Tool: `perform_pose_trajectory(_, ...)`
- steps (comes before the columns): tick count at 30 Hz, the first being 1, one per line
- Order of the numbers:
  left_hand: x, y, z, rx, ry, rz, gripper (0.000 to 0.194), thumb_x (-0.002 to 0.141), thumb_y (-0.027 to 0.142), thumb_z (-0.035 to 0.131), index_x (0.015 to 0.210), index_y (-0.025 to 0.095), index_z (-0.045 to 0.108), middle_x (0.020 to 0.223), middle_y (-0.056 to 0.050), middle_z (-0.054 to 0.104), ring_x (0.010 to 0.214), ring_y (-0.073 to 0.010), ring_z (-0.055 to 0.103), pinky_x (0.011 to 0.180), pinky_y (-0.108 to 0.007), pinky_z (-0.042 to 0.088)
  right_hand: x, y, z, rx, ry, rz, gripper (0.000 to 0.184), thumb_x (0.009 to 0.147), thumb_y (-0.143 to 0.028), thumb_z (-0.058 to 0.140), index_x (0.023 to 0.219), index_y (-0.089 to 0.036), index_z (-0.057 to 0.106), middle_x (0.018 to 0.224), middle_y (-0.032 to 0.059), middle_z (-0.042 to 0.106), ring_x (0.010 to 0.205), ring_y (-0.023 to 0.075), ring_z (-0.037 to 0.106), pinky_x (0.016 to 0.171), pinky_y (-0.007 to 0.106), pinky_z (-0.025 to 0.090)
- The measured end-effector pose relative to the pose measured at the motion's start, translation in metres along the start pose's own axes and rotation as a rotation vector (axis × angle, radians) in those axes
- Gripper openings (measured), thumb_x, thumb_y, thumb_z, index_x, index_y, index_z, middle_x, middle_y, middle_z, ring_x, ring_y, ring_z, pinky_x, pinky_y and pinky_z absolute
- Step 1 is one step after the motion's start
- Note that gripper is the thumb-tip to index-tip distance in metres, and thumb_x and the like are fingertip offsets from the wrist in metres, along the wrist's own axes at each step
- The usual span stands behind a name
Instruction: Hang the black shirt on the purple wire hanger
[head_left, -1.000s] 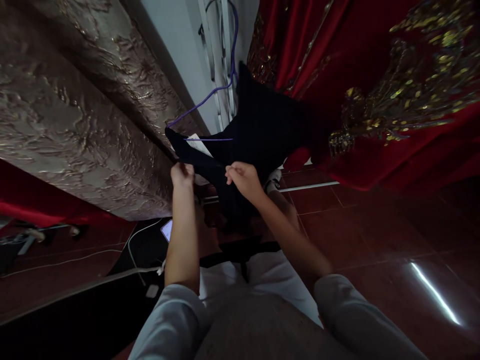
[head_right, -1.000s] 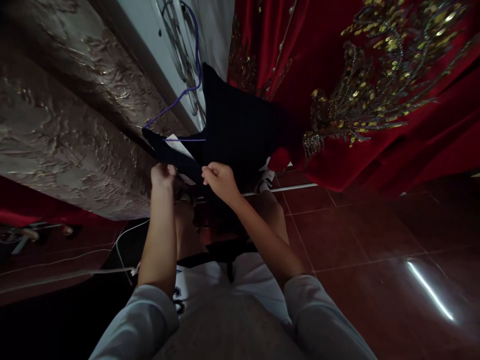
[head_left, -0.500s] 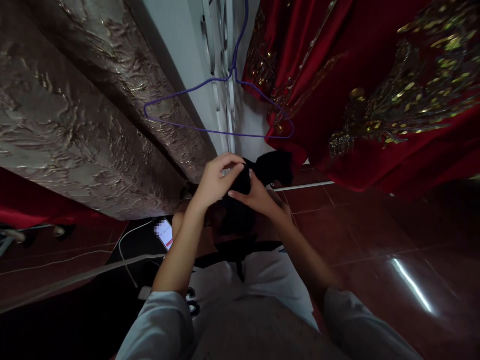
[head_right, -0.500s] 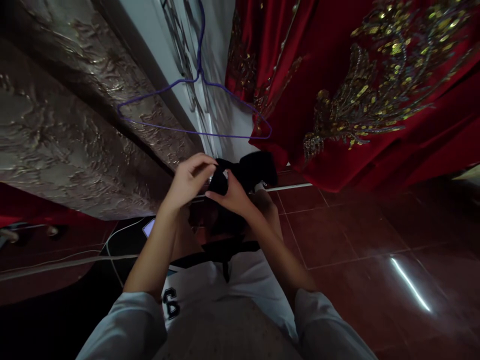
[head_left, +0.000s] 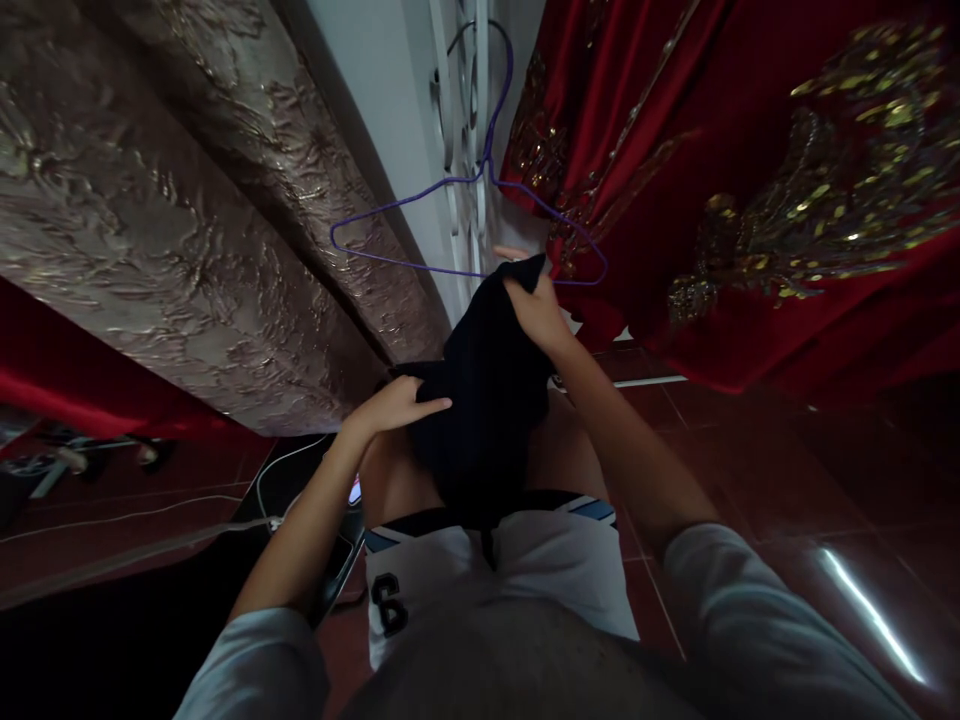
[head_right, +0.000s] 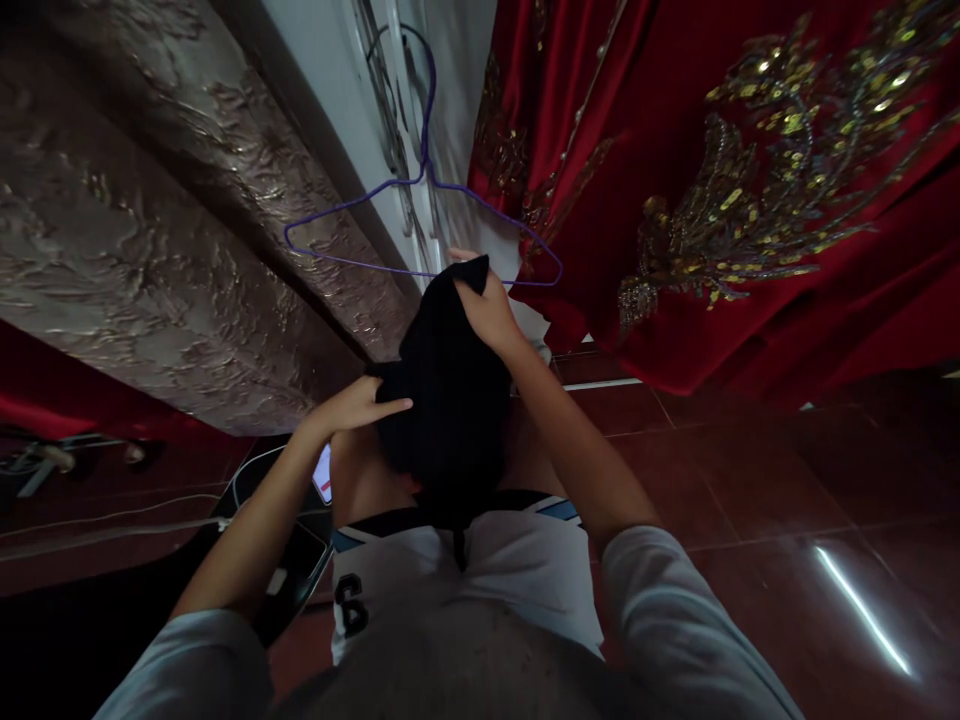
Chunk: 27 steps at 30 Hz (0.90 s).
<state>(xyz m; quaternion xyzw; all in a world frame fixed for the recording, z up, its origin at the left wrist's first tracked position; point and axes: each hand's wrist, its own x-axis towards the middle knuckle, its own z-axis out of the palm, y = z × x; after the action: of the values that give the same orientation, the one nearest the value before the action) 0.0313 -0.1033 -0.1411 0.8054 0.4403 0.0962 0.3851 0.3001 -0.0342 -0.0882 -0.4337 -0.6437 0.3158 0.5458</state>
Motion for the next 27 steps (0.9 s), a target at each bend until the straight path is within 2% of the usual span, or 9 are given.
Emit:
perform_pose_trajectory(4,-0.014,-0.013,-0.028,0.035,-0.008,-0.166,0.057,0.095,0.065,0.051,0.072,0.014,0.065,0.069,-0.003,0.065,0.065,-0.0172,0.058,0.062,-0.026,0.043,0.013,0.026,0.010,-0.049,0.003,0.196,0.027,0.090,-0.043,0.056,0.088,-0.017,0.065,0.087,0.0075,0.068,0.091,0.0239,0.067,0.086,0.040,0.058)
perform_pose_trajectory(7,-0.023,-0.023,-0.052,0.201,0.113,-0.151,0.059,0.095,0.062,0.047,0.059,0.016,0.056,0.056,-0.001,0.053,0.057,-0.0148,0.049,0.060,-0.027,0.038,-0.002,0.031,-0.009,-0.178,0.110,0.172,0.030,0.082,-0.043,0.065,0.068,-0.018,0.058,0.069,0.0038,0.059,0.071,0.0193,0.060,0.067,0.033,0.053)
perform_pose_trajectory(12,-0.031,0.002,-0.099,0.440,0.634,0.126,0.034,0.089,0.039,0.059,0.063,0.017,0.061,0.062,0.000,0.046,0.062,-0.0146,0.045,0.062,-0.030,0.036,-0.024,0.010,-0.047,-0.324,0.222,0.072,0.034,0.079,-0.039,0.065,0.058,-0.020,0.047,0.060,0.0009,0.047,0.062,0.0141,0.048,0.055,0.027,0.041)
perform_pose_trajectory(14,-0.024,0.028,-0.113,0.430,0.863,0.201,0.031,0.086,0.029,0.060,0.058,0.018,0.053,0.058,0.001,0.037,0.058,-0.0129,0.039,0.060,-0.030,0.034,-0.028,0.000,-0.048,-0.337,0.219,0.057,0.035,0.080,-0.039,0.065,0.057,-0.020,0.046,0.060,0.0007,0.045,0.061,0.0139,0.047,0.053,0.027,0.039)
perform_pose_trajectory(16,-0.010,0.055,-0.120,0.371,0.980,0.287,0.032,0.086,0.021,0.057,0.056,0.018,0.045,0.057,0.001,0.033,0.058,-0.0128,0.040,0.062,-0.030,0.038,-0.034,-0.007,-0.041,-0.304,0.174,0.076,0.035,0.081,-0.041,0.064,0.059,-0.020,0.048,0.060,0.0010,0.047,0.060,0.0147,0.049,0.053,0.028,0.039)
perform_pose_trajectory(19,0.019,0.089,-0.122,0.348,0.933,0.364,0.009,0.082,0.014,0.055,0.076,0.019,0.060,0.070,0.000,0.056,0.071,-0.0166,0.056,0.074,-0.032,0.048,-0.045,-0.013,-0.028,-0.232,0.044,0.100,0.034,0.087,-0.046,0.060,0.067,-0.020,0.056,0.065,0.0024,0.056,0.065,0.0177,0.058,0.058,0.029,0.045)
perform_pose_trajectory(22,0.041,0.100,-0.122,0.386,0.771,0.400,0.031,0.083,0.015,0.055,0.113,0.020,0.063,0.098,-0.003,0.072,0.092,-0.0216,0.067,0.089,-0.036,0.052,-0.057,-0.022,-0.033,-0.272,0.008,-0.012,0.021,0.090,-0.038,0.056,0.088,-0.020,0.068,0.082,0.0039,0.067,0.081,0.0212,0.067,0.073,0.033,0.054)
perform_pose_trajectory(24,0.049,0.096,-0.124,0.391,0.723,0.416,0.031,0.089,0.018,0.051,0.117,0.021,0.063,0.107,-0.005,0.073,0.102,-0.0230,0.068,0.095,-0.037,0.052,-0.063,-0.031,-0.052,-0.355,0.136,-0.123,0.028,0.090,-0.029,0.054,0.112,-0.022,0.069,0.107,0.0063,0.071,0.099,0.0235,0.069,0.087,0.038,0.055)
perform_pose_trajectory(27,0.051,0.085,-0.129,0.393,0.749,0.412,0.028,0.095,0.024,0.048,0.115,0.022,0.067,0.117,-0.006,0.072,0.113,-0.0241,0.066,0.102,-0.039,0.050,-0.066,-0.048,-0.092,-0.443,0.414,-0.183,0.045,0.092,-0.027,0.052,0.136,-0.025,0.059,0.138,0.0108,0.061,0.119,0.0263,0.063,0.098,0.042,0.054)
